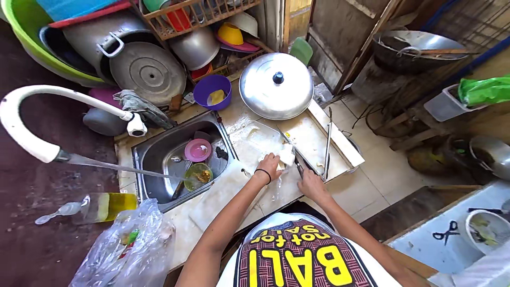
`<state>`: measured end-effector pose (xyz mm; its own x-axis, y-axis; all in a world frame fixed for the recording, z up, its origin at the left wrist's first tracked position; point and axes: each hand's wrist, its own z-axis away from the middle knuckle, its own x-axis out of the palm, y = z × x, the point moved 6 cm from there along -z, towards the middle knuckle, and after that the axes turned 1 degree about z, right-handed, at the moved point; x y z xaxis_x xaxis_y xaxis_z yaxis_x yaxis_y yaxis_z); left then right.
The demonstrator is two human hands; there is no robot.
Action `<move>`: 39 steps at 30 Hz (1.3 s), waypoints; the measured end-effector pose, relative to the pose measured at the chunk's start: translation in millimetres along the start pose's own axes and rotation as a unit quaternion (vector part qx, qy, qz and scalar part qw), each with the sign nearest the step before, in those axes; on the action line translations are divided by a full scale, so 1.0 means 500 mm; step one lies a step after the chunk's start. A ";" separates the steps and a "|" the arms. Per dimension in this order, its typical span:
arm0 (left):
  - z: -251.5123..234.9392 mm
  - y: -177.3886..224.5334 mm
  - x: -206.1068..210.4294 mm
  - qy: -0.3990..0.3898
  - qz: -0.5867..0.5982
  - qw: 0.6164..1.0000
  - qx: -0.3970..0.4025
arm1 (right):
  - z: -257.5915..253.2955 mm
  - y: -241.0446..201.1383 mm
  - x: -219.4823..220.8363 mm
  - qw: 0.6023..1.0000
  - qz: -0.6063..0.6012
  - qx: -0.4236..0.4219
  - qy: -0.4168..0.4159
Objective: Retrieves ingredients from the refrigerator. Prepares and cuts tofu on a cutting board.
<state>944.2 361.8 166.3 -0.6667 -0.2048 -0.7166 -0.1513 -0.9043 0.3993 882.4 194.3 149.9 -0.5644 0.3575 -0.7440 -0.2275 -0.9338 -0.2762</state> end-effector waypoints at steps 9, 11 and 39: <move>0.026 -0.014 0.021 0.066 0.060 0.996 -0.011 | 0.123 0.074 -0.025 0.985 -0.128 -0.036 0.109; 0.040 -0.006 0.037 0.055 0.020 0.997 -0.058 | 0.134 0.059 -0.025 0.978 -0.147 -0.060 0.136; 0.108 -0.090 0.134 0.302 0.520 0.795 -0.082 | 0.127 -0.101 -0.002 0.892 -0.257 -0.299 0.220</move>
<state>867.0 408.7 131.1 0.1109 -0.9711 -0.2111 0.3819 -0.1545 0.9112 844.0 241.8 203.5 -0.1104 0.8237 -0.5562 0.1714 -0.5355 -0.8270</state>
